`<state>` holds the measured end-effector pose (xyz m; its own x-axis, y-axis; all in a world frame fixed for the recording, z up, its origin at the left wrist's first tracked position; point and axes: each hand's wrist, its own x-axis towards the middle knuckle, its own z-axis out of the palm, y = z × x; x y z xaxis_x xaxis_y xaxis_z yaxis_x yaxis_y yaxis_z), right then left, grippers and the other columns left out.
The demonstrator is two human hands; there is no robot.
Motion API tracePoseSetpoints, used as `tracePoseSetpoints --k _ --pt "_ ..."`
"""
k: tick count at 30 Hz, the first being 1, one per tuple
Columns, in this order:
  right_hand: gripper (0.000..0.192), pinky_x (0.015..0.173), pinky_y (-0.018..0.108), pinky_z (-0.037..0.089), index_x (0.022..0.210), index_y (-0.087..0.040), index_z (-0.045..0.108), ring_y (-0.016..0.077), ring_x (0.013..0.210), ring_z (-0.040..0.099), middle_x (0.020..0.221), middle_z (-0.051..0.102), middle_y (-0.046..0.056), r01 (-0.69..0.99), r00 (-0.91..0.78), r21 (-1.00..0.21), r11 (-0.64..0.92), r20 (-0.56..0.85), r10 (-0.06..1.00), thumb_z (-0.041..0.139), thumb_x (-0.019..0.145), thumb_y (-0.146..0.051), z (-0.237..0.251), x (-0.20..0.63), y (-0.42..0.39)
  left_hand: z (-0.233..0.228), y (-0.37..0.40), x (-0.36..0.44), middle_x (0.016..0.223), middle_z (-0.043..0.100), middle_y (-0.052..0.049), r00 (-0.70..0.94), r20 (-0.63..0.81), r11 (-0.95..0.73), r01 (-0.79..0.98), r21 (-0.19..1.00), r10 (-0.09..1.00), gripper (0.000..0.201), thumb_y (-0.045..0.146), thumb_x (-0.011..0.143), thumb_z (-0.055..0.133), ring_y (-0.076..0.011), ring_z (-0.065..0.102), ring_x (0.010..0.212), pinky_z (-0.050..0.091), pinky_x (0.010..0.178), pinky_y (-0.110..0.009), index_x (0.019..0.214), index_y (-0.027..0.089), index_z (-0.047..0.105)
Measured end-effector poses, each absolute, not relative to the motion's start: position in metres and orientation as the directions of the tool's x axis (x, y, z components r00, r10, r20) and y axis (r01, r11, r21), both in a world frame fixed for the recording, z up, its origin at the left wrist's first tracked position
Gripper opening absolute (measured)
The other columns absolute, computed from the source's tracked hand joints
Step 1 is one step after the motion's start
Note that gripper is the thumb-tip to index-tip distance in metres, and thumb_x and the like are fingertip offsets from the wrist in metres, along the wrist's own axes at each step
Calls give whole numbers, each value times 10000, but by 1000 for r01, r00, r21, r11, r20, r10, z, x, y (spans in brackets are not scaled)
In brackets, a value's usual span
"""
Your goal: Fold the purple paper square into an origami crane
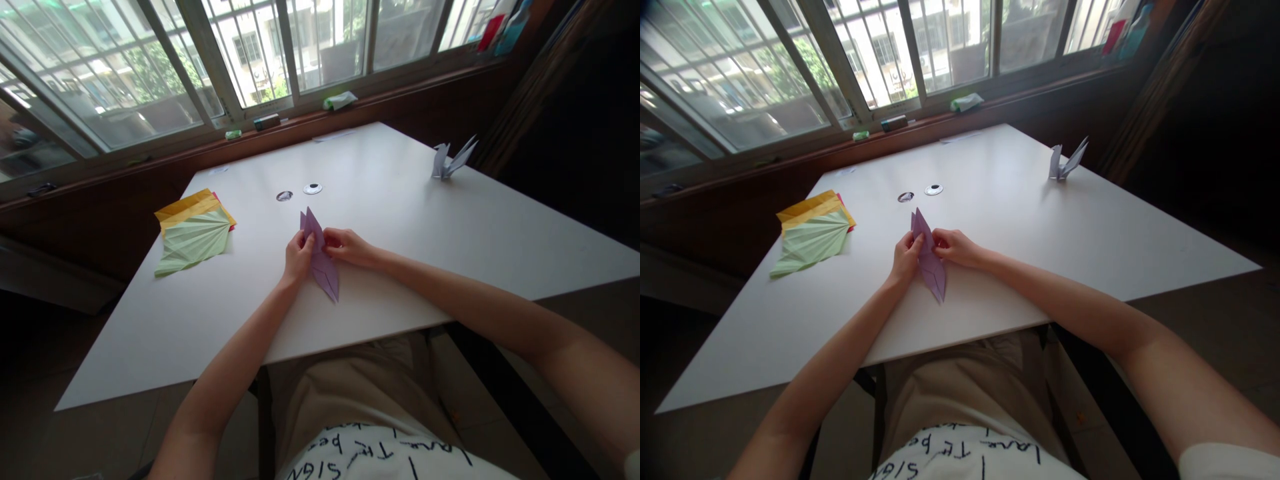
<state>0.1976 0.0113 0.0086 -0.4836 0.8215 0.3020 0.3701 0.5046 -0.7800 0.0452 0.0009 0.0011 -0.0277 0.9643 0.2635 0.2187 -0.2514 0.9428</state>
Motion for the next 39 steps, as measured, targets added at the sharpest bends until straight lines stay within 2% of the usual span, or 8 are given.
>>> tracePoseSetpoints --k 8,17,28,39 --pt "23 538 209 353 699 -168 463 87 566 447 619 484 -31 404 -493 -739 539 321 809 469 685 -185 9 198 11 2 1 46 602 460 29 -25 273 -259 243 935 962 177 313 756 495 -98 413 595 333 565 -224 654 168 488" --pt "47 543 219 340 682 -170 436 88 569 421 614 457 -34 385 -534 -746 543 300 791 471 697 -197 12 198 10 1 2 46 615 509 19 -10 262 -249 278 928 965 140 276 749 490 -107 453 608 362 579 -227 671 162 516" --pt "70 582 227 383 760 -145 505 102 613 475 681 536 -7 337 -562 -760 556 311 766 481 717 -195 9 199 12 1 1 46 645 532 7 32 281 -273 363 891 959 131 269 755 476 -123 469 628 365 609 -247 696 162 521" --pt "70 586 228 396 760 -145 526 109 621 499 683 557 -4 348 -555 -754 558 314 770 486 714 -179 10 199 11 1 1 46 638 551 1 33 284 -277 357 892 958 131 274 747 478 -129 480 628 380 613 -250 692 168 534"
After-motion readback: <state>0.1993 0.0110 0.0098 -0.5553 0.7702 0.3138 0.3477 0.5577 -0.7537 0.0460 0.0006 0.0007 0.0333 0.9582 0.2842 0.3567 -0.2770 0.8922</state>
